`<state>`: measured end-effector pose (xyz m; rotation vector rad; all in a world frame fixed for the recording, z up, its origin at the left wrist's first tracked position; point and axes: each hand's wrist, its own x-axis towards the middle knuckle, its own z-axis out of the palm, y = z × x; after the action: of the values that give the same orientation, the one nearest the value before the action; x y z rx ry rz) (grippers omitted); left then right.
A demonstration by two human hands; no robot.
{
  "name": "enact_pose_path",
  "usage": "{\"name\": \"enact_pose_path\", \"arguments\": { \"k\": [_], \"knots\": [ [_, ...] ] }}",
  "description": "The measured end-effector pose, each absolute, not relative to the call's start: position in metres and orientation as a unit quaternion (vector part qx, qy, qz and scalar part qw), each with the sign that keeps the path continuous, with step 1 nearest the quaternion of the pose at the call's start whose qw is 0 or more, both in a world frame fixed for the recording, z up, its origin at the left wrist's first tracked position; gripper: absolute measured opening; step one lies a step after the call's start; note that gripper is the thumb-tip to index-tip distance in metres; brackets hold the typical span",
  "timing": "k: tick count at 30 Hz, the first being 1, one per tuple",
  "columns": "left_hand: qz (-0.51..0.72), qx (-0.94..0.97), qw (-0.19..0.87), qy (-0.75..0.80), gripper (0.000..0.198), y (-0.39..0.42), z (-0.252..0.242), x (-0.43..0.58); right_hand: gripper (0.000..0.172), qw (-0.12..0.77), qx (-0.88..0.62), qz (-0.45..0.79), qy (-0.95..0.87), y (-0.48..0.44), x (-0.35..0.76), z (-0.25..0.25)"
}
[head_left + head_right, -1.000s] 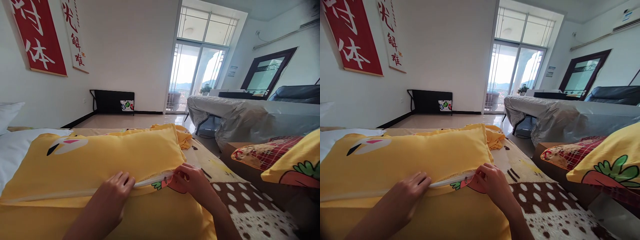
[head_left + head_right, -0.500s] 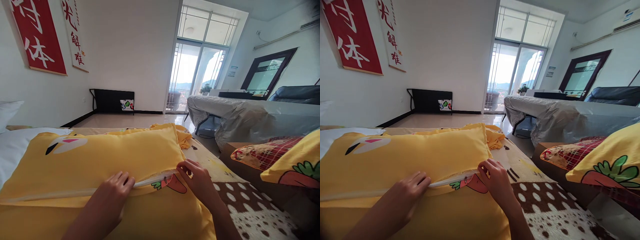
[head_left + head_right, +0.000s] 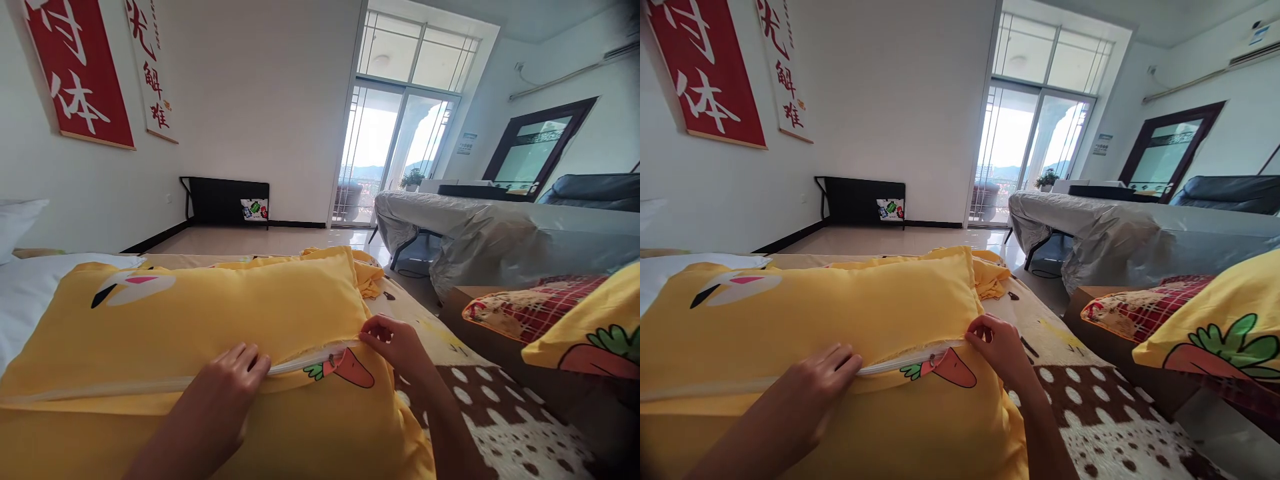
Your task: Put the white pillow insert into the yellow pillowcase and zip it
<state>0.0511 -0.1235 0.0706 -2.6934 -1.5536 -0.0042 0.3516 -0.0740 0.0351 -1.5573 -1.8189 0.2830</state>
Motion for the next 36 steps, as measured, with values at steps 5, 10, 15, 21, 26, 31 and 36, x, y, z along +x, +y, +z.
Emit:
{"name": "enact_pose_path", "arguments": {
  "k": [5,10,15,21,26,31,36],
  "knots": [
    [-0.005,-0.867,0.01,-0.498,0.042,-0.124,0.072,0.052,0.015,0.385,-0.581,0.041,-0.716,-0.085,0.349,0.041],
    [0.003,-0.865,0.006,-0.501,0.042,-0.125,0.074,0.052,0.021,0.371,-0.541,0.09,-0.75,-0.107,0.319,0.047],
    [-0.004,-0.864,0.014,-0.503,0.044,-0.126,0.07,0.053,0.026,0.29,-0.579,0.075,-0.759,-0.116,0.29,0.043],
    [0.052,-0.872,0.016,-0.487,0.039,-0.136,0.066,0.06,0.015,0.2,-0.612,0.02,-0.765,-0.122,0.29,0.041],
    [0.052,-0.885,0.046,-0.46,0.038,-0.147,0.062,0.061,0.019,0.2,-0.603,0.023,-0.772,-0.132,0.293,0.037],
    [0.051,-0.885,0.044,-0.46,0.037,-0.149,0.06,0.059,0.02,0.221,-0.611,0.029,-0.76,-0.137,0.292,0.039],
    [0.027,-0.887,0.055,-0.458,0.035,-0.152,0.061,0.058,0.024,0.234,-0.631,0.001,-0.739,-0.141,0.29,0.039]
  ]
}}
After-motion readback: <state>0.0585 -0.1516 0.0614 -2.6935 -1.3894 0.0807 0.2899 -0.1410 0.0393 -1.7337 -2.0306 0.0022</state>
